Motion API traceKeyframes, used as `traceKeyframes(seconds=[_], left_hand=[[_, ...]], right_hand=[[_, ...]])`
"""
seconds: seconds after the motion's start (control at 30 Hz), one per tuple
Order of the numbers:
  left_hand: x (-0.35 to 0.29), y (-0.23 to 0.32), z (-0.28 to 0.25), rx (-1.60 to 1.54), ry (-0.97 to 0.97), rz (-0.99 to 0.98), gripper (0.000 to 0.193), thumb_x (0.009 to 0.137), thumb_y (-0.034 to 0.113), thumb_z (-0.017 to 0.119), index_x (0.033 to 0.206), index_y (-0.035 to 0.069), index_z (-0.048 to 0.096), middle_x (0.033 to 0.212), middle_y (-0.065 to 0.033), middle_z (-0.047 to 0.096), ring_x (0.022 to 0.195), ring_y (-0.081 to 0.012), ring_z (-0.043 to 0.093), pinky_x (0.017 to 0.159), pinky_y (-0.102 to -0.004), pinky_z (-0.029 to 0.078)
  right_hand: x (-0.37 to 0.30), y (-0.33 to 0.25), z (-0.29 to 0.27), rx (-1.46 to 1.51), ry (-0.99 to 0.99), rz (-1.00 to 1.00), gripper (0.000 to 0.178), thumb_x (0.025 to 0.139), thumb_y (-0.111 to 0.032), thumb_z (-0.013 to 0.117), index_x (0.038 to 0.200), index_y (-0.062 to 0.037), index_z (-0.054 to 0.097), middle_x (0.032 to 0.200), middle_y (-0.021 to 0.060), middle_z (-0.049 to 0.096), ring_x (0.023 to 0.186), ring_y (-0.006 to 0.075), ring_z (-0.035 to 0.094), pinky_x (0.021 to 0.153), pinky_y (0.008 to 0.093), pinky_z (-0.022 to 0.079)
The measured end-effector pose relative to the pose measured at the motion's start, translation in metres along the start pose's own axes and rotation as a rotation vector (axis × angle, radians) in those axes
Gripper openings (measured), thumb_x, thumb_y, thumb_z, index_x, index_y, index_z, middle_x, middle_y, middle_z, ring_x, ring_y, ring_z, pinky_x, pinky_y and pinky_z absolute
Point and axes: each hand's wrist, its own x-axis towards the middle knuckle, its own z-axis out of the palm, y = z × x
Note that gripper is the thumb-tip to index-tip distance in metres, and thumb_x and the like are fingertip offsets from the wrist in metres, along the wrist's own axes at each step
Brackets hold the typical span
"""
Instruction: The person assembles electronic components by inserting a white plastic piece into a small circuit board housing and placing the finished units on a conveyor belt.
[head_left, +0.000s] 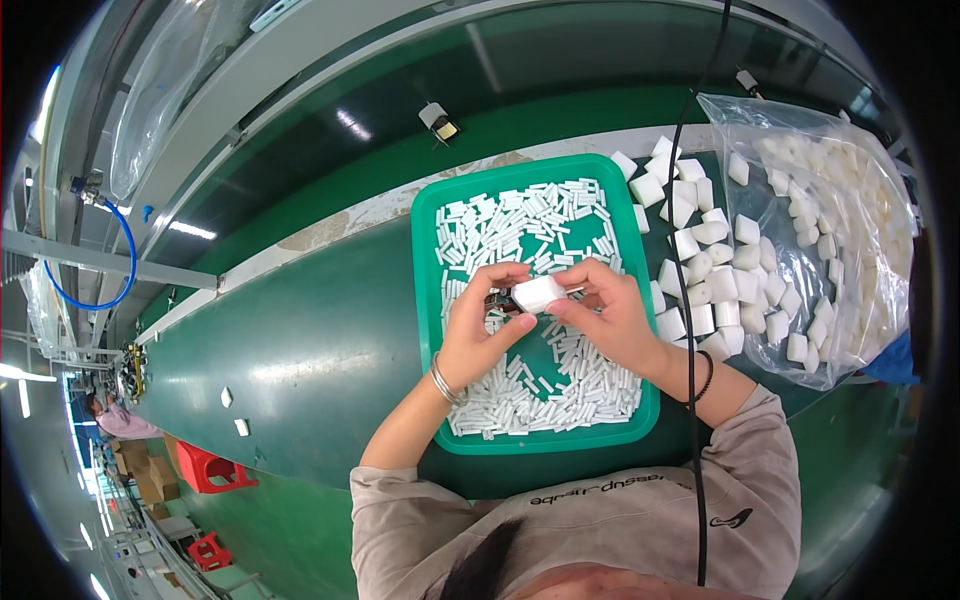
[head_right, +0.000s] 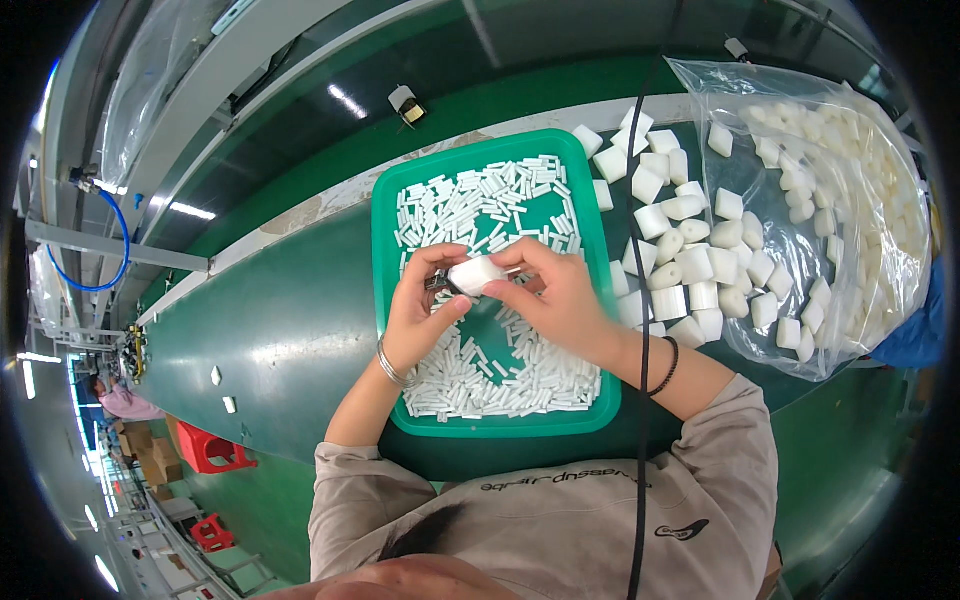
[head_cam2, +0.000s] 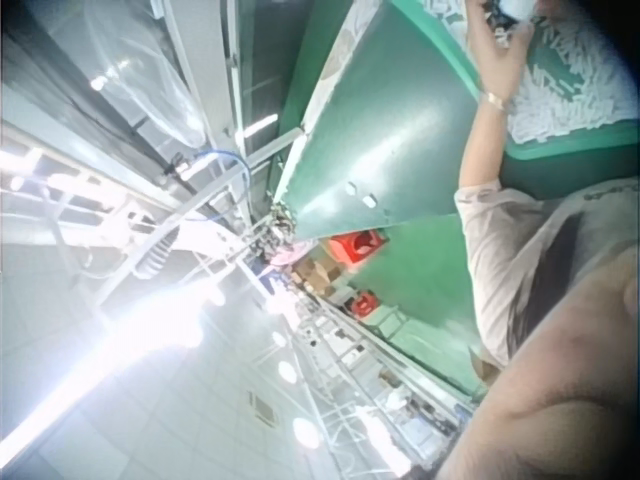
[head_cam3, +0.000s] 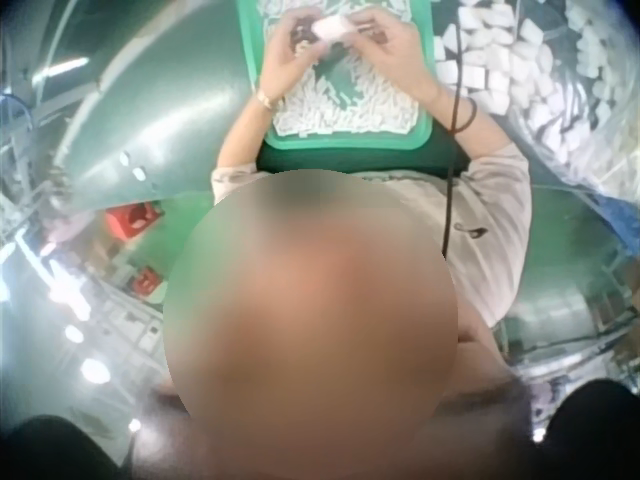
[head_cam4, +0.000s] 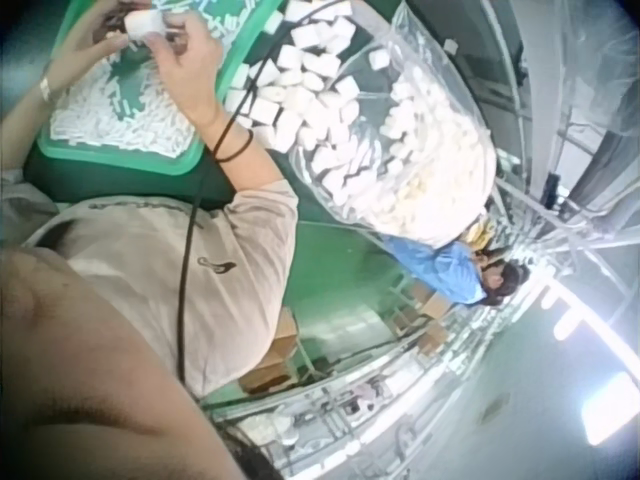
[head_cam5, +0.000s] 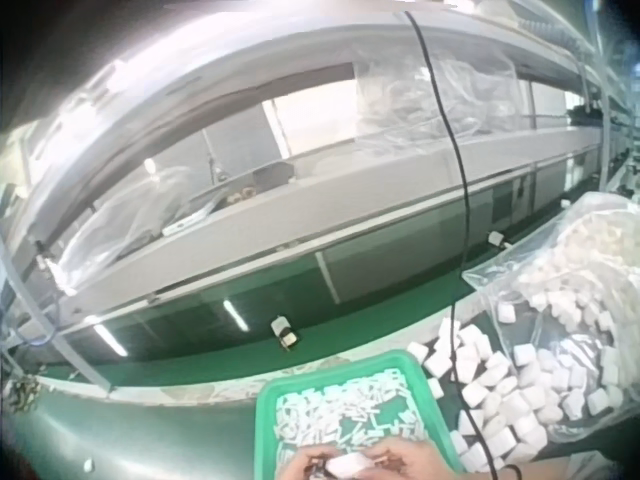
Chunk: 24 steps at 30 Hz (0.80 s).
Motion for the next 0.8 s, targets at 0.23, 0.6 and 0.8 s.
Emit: traceKeyframes(seconds=[0.23,0.6,0.8], left_hand=[[0.021,-0.003,-0.031,-0.062,0.247,0.006,0.022,0.075,0.003,0.061,0.097,0.002,0.056,0.093,-0.0060,0.058,0.080,-0.0104,0.052,0.068,-0.0226,0.044],[0.117,-0.106,-0.302,-0.705,1.027,-0.087,0.027,0.081,0.030,0.056,0.095,0.008,0.052,0.084,-0.0042,0.056,0.072,-0.0177,0.054,0.067,-0.0326,0.049],[0.102,-0.113,-0.306,-0.392,1.319,0.105,0.079,0.077,0.042,0.058,0.132,0.004,0.015,0.128,-0.0123,0.033,0.111,-0.0211,0.037,0.095,-0.0359,0.025]], right_hand=[[0.005,-0.010,-0.001,-0.077,0.006,-0.028,0.026,0.074,-0.012,0.065,0.096,-0.0014,0.055,0.094,0.0073,0.060,0.075,0.0116,0.056,0.055,0.0215,0.048],[0.002,0.007,-0.004,-0.435,-0.214,-0.216,0.010,0.076,-0.014,0.060,0.082,-0.0067,0.057,0.078,0.0062,0.058,0.077,0.0234,0.054,0.068,0.0327,0.043],[0.004,0.003,-0.004,-0.491,-0.161,-0.232,0.011,0.076,-0.012,0.060,0.086,-0.0072,0.057,0.080,0.0060,0.059,0.076,0.0240,0.055,0.067,0.0324,0.044]])
